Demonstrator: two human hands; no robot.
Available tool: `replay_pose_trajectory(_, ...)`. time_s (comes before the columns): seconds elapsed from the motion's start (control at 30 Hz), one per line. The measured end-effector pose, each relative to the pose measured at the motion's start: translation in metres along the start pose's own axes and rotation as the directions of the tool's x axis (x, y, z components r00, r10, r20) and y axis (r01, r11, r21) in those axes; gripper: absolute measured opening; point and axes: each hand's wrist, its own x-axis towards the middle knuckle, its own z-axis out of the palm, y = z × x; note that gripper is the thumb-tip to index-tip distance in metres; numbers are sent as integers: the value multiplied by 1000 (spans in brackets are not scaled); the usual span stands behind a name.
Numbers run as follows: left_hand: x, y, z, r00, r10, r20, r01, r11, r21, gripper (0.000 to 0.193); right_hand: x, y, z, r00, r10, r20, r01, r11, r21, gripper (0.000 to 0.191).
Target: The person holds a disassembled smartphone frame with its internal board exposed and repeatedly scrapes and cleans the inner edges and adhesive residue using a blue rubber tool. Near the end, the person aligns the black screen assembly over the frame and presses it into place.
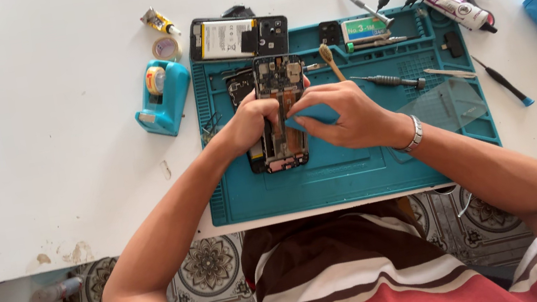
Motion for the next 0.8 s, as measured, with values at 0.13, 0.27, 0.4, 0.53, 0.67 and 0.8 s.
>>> replay_pose_trajectory(0.13, 4, -17, -11, 999, -22, -41, 26, 993, 118, 44, -1, -1, 3, 999, -10, -32, 8, 999, -32, 15)
replay_pose_trajectory(0.27, 6, -32, -17, 995, 95, 0, -94, 984, 151, 20, -1, -2, 4, 999, 35, -41, -36, 999, -35, 16)
replay_pose_trajectory(0.4, 9, -32, -17, 997, -5, -76, 9, 998, 56, 17, 0, 0, 0, 999, 22, -28, -21, 999, 34, 16)
replay_pose_trajectory(0.53, 6, -26, -12, 998, 49, -47, -46, 996, 70, 13, 0, 2, -2, 999, 30, 38, -31, 999, 33, 16)
replay_pose_trajectory(0.67, 6, -22, -10, 997, -19, -72, 22, 998, 51, 19, 0, 3, -1, 1000, 0, 28, 1, 999, -36, 17)
replay_pose_trajectory(0.8, 9, -32, -15, 996, -11, -84, 15, 999, 38, 18, -1, 3, -2, 1000, -9, -10, 9, 1000, -25, 17)
